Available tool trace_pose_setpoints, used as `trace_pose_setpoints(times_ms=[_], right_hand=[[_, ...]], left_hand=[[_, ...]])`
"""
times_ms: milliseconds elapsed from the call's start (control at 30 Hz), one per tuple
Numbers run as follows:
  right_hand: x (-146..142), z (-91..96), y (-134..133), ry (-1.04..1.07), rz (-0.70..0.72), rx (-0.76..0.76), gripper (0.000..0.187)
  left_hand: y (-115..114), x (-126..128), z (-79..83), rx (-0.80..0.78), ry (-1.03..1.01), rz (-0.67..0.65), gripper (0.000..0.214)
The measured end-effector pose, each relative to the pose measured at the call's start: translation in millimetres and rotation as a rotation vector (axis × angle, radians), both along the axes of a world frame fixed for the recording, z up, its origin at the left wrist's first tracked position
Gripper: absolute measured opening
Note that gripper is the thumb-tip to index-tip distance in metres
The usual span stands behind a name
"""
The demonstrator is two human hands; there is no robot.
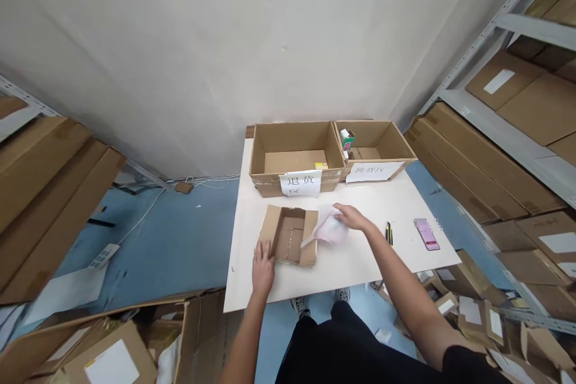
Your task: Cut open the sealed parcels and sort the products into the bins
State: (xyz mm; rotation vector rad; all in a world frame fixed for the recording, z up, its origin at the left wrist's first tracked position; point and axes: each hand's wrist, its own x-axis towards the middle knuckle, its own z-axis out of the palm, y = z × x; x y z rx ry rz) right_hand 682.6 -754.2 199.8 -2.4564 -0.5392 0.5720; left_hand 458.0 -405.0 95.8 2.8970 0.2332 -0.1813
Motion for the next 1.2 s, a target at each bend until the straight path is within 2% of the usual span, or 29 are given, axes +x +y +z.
trace_pose_setpoints(times_ms=[67,133,200,233,267,333,367,433,500,533,600,700,800,900,967,1033,1100,1167,1200], right_hand=[[19.4,-16.2,-21.9,0.131,0.045,-0.096,0.044],[28.9,-40.8,-33.7,0.153,0.024,-0.197,0.055],[26.4,-67.6,-39.7,0.072,-0.127,-0.239,0.064],[21.0,-80.3,-41.3,0.018,-0.227,-0.242,0.064],[13.4,-92.2,-41.8,-0.028,-0.317,-0.240,0.061],[-6.5,-114.0,-38.9,-0.066,-0.418,-0.234,0.053],[-17.6,-124.2,-35.3,-0.049,-0.422,-0.238,0.051],[-39.9,-143.8,-24.7,0.015,-0.386,-0.258,0.052],[-59.1,-162.2,-13.0,0.101,-0.315,-0.340,0.064],[-66.3,-170.5,-8.2,0.113,-0.286,-0.375,0.065],[-74.5,-183.6,-2.8,0.105,-0.253,-0.430,0.056],[-70.1,-191.2,-7.0,0.100,-0.290,-0.407,0.034],[-53.1,-186.0,-22.9,0.142,-0.320,-0.204,0.028],[-37.2,-177.1,-50.2,0.171,-0.316,0.091,0.031],[-32.1,-172.8,-76.3,0.172,-0.341,0.194,0.036],[-33.1,-170.1,-107.4,0.157,-0.428,0.106,0.038],[-39.5,-168.1,-137.3,0.134,-0.547,-0.074,0.041],[-48.9,-166.3,-156.7,0.114,-0.630,-0.202,0.049],[-53.6,-165.7,-159.9,0.106,-0.637,-0.220,0.053]], left_hand=[[20.5,2.1,13.2,0.035,0.036,-0.011,0.033],[32.9,-0.4,24.3,0.057,0.043,0.028,0.034],[30.0,-5.8,33.5,0.055,-0.034,0.088,0.043],[20.9,-8.5,37.4,0.037,-0.100,0.124,0.048],[6.0,-10.6,40.7,0.005,-0.171,0.157,0.052],[-40.6,-10.3,44.5,-0.106,-0.283,0.198,0.051],[-70.8,-6.5,44.4,-0.180,-0.300,0.179,0.048],[-136.6,10.6,37.9,-0.364,-0.258,0.040,0.041],[-195.8,39.9,21.8,-0.510,-0.171,-0.090,0.041],[-218.2,57.2,10.4,-0.542,-0.127,-0.111,0.043],[-243.9,90.2,-17.2,-0.535,-0.011,-0.075,0.046],[-242.4,118.6,-60.2,-0.416,0.254,0.026,0.057],[-223.5,117.9,-91.2,-0.281,0.456,-0.023,0.081],[-212.2,108.5,-104.6,-0.168,0.524,-0.057,0.096],[-209.6,105.8,-106.3,-0.135,0.538,-0.048,0.097],[-208.1,106.5,-105.0,-0.124,0.542,-0.048,0.097],[-206.2,108.8,-102.4,-0.112,0.544,-0.055,0.096],[-204.6,111.1,-99.7,-0.097,0.556,-0.061,0.094],[-204.3,112.1,-98.5,-0.094,0.562,-0.063,0.094]])
